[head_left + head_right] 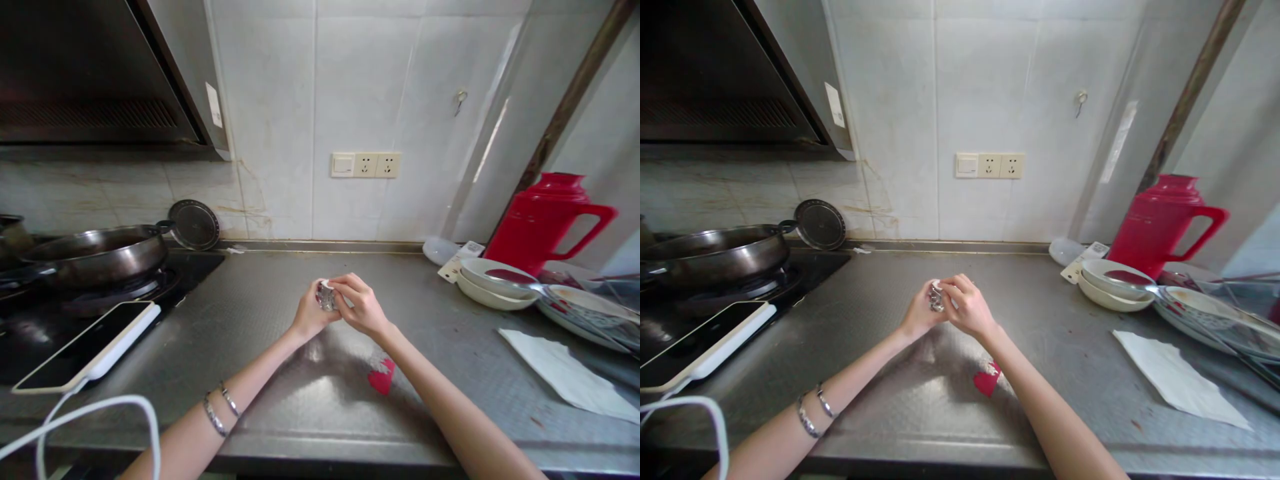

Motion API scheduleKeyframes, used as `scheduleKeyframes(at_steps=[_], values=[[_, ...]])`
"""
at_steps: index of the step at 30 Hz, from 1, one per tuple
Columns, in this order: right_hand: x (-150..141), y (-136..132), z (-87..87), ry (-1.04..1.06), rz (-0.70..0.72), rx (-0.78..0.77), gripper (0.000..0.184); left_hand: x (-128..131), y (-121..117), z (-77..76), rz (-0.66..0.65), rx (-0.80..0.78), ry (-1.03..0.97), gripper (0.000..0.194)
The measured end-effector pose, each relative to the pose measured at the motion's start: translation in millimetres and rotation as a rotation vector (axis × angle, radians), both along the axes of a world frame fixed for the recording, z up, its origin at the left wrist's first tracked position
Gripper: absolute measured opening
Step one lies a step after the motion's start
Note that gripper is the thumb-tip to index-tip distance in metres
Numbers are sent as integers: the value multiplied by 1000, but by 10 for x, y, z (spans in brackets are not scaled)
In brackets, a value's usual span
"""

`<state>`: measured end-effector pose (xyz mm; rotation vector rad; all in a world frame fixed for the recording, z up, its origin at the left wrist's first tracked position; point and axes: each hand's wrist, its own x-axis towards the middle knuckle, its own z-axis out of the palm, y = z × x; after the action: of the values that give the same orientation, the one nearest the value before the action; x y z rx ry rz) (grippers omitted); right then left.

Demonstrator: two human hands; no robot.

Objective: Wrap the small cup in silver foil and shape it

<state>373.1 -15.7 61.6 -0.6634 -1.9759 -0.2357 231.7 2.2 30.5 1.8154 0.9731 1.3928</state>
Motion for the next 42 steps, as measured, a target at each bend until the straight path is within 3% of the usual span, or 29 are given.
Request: scheduleKeyframes(at_steps=[16,21,27,35,42], values=[[-55,-111,52,-83,-21,130,18,-47,77,-60,62,-67,3,64],[-39,-143,115,102,114,-27,21,-53,72,-19,-4,-70,-36,64],[-9,-62,124,346,-29,-114,19,-13,3,38,3,-76,4,65],[-59,12,-22,169,16,-116,21,16,-76,46,-12,-30,84,62],[-79,-32,-29,126,23,-23,23,0,-57,65,3,-67,79,55]])
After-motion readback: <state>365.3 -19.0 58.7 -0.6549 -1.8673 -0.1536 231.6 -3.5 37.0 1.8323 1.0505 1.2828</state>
